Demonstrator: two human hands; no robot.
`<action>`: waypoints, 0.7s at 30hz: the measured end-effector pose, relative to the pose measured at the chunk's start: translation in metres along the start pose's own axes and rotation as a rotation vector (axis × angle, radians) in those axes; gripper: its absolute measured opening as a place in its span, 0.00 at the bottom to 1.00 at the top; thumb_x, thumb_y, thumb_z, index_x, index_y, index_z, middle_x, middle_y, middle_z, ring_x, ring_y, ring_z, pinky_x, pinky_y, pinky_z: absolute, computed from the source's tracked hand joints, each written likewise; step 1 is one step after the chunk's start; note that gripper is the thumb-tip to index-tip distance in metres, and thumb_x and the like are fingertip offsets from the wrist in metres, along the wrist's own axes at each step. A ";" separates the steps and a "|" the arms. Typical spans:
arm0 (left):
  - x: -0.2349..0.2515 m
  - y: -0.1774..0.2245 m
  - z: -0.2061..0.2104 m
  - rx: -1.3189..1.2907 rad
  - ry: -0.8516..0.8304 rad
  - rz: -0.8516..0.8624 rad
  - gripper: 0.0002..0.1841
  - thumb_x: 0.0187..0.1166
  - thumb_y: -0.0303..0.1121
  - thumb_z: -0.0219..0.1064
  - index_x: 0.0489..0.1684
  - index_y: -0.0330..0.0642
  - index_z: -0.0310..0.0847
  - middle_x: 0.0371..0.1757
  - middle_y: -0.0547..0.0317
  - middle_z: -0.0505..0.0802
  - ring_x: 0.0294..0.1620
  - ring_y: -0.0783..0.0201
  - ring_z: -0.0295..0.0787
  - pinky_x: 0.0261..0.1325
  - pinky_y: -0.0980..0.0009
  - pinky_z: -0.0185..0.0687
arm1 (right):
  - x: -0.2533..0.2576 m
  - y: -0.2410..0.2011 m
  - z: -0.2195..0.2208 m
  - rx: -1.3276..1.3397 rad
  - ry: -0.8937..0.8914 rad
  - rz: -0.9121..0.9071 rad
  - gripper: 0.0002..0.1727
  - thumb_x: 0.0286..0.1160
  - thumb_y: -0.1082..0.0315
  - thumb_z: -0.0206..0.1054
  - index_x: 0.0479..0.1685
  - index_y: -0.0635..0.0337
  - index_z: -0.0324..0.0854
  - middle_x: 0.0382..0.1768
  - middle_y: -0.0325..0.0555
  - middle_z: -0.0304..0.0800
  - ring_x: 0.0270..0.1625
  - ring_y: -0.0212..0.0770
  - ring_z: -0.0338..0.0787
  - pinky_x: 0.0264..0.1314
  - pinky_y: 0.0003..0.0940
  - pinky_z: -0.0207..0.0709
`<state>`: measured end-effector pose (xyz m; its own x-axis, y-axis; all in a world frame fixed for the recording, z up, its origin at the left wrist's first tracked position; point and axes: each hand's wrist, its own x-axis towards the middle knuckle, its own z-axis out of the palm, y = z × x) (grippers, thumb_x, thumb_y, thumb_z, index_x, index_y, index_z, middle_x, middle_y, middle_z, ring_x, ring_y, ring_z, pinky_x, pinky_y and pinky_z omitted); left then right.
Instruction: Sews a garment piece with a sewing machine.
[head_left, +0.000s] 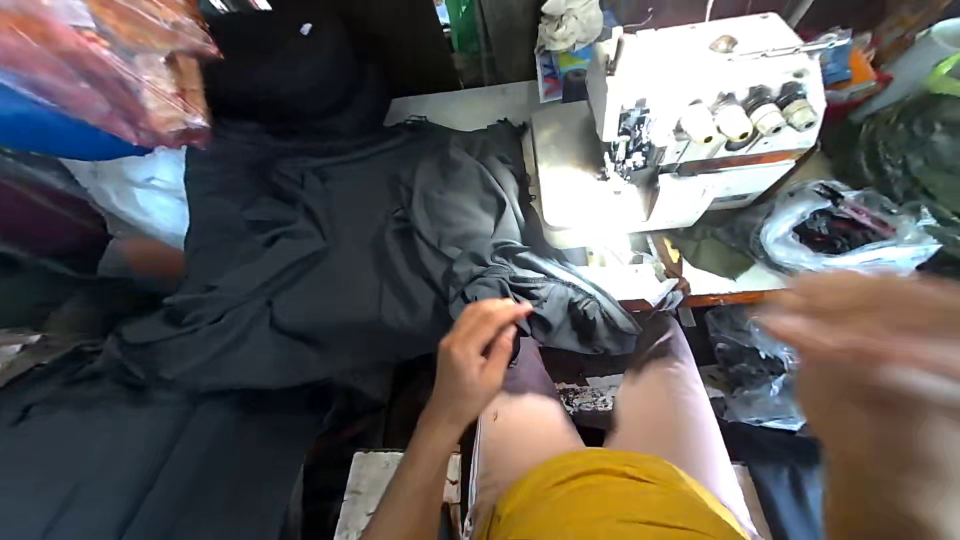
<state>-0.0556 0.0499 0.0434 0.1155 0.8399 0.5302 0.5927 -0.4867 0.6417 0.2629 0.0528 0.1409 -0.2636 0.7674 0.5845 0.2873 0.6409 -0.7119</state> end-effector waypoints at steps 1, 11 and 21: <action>0.013 -0.009 -0.004 0.029 0.027 0.002 0.15 0.86 0.31 0.57 0.58 0.38 0.90 0.57 0.54 0.95 0.65 0.63 0.89 0.72 0.61 0.83 | 0.005 0.035 0.024 -0.186 -0.047 0.007 0.21 0.79 0.45 0.68 0.56 0.51 0.89 0.48 0.33 0.93 0.53 0.30 0.90 0.61 0.35 0.84; 0.079 -0.050 -0.028 -0.039 -0.458 0.155 0.12 0.75 0.44 0.68 0.34 0.48 0.92 0.54 0.66 0.94 0.75 0.60 0.79 0.86 0.50 0.60 | 0.001 0.095 0.066 0.253 -0.096 -0.005 0.10 0.82 0.62 0.68 0.48 0.58 0.89 0.51 0.37 0.93 0.61 0.29 0.88 0.66 0.28 0.83; 0.178 0.011 -0.165 0.025 -0.467 0.369 0.09 0.80 0.51 0.70 0.48 0.64 0.90 0.47 0.84 0.90 0.56 0.81 0.78 0.63 0.76 0.68 | 0.020 0.076 0.074 0.478 -0.149 -0.123 0.11 0.84 0.61 0.68 0.47 0.61 0.88 0.42 0.32 0.93 0.49 0.18 0.87 0.59 0.20 0.81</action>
<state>-0.1604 0.1548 0.2364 0.6525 0.6361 0.4118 0.4648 -0.7652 0.4454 0.2113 0.1154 0.0696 -0.4070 0.6538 0.6379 -0.1975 0.6188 -0.7603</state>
